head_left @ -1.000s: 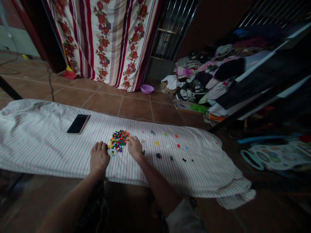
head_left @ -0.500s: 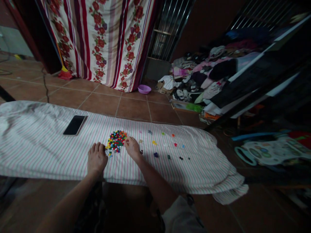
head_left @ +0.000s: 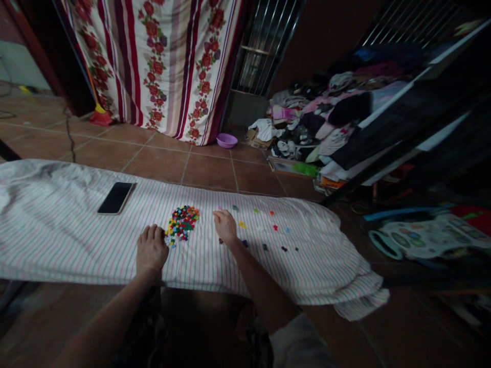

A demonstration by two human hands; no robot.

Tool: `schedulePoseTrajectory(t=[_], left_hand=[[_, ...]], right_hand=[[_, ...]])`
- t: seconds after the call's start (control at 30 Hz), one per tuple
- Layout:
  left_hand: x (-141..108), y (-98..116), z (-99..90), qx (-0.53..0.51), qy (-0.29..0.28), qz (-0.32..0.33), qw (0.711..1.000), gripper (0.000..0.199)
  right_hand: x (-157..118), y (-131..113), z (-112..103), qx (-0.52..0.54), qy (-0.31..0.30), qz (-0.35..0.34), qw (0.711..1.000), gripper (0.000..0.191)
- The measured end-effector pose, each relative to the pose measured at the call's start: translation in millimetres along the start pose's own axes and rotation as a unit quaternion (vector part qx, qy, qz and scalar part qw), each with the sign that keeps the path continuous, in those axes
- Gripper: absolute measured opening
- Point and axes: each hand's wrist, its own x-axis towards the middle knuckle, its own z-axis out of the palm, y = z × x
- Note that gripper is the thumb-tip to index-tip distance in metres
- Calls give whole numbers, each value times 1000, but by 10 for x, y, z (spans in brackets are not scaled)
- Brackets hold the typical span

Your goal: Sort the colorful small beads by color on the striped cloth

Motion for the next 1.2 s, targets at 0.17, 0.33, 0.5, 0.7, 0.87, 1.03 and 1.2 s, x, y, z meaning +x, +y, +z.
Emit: schedulePoseTrajectory(t=[0.17,0.33,0.5,0.7,0.87,1.03,1.2], left_hand=[[1,5,-1,-2,-2,-3,1000,31],[-5,-6,16,0,6,1,1000,31],[-6,-25,42,-1,6,1,1000,31],[1,-26,41,-1,7,6,1000,30],[2,-18,28,0,4,5,1000,29],[0,-10,13,3,3,2,1000,29],[0,3,-6,-3,-4,-4,1000,29]], right_hand=[[19,275,-95,-1,16,29,999,32],[2,390,-104,0,15,52,999,33],[-22,404,-50,5,-2,55,998,32],[-48,421,23,16,-25,39,999,38],[-27,448,28,19,-37,19,999,43],[-19,442,15,12,-48,7,999,42],[-29,433,18,10,-51,-3,999,44]])
